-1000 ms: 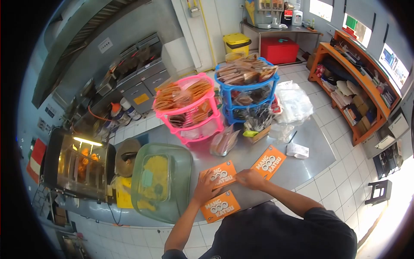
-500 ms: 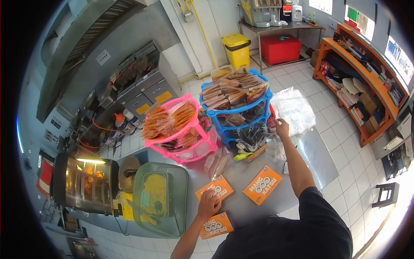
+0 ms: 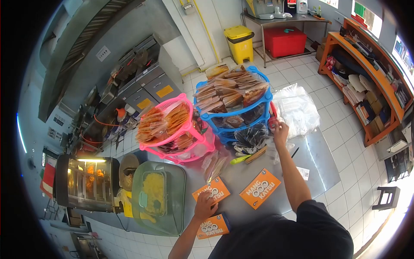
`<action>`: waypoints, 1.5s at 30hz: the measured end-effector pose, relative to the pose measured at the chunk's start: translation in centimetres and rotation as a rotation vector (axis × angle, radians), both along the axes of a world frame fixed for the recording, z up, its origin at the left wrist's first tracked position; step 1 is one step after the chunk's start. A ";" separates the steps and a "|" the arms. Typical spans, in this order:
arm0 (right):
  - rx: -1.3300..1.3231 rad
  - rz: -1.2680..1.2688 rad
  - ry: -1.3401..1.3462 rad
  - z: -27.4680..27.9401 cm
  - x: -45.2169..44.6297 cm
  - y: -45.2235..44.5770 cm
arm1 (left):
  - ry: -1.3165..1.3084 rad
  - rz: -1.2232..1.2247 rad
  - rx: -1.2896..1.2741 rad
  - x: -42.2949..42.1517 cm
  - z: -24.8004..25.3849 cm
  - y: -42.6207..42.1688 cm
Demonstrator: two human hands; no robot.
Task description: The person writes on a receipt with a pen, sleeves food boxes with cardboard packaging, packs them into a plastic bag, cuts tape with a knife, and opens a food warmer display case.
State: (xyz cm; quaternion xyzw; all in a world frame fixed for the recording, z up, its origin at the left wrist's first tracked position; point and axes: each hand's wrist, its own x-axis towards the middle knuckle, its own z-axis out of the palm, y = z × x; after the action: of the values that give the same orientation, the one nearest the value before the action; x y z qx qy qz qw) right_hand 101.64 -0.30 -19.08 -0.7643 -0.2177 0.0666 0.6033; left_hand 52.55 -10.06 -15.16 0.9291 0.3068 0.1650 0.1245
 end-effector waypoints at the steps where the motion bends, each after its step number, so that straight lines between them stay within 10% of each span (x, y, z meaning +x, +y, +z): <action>1: 0.033 0.011 0.011 -0.5 -0.7 -0.7 | 0.000 0.000 0.000 0.1 0.1 0.1; 4: 0.014 -0.077 -0.012 -5.2 -1.5 -1.1 | -0.010 0.000 0.004 -0.1 0.3 -0.2; 9: 0.009 0.132 1.181 -3.5 0.5 0.5 | -0.030 0.001 0.018 -0.5 -0.2 -0.4; 13: 0.227 0.053 0.611 -6.2 2.6 -0.9 | -0.072 -0.014 0.031 -0.4 -0.2 0.3; 18: 0.402 0.277 0.411 12.7 -11.8 -10.8 | -0.106 0.016 0.035 -1.3 -1.0 0.0; 23: -0.310 1.033 0.684 8.7 -27.7 -16.4 | -0.130 0.027 0.018 -1.3 -1.0 0.0; 34: -0.474 0.730 0.917 1.2 -35.6 -15.4 | -0.224 -0.019 -0.055 -2.3 -0.6 -0.4; 43: -0.383 0.915 0.261 -3.7 -34.3 -16.9 | -0.244 0.048 -0.069 -1.2 0.2 -1.0; 45: -0.601 1.028 -0.318 -5.2 -34.0 -16.7 | -0.186 0.077 -0.026 -0.6 0.3 -1.1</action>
State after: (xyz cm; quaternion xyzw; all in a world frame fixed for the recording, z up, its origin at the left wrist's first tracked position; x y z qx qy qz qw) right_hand 67.66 -17.01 -24.24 -0.6988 -0.6174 0.2924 0.2122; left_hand 51.93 -11.17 -14.88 0.8957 0.3313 0.2512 0.1579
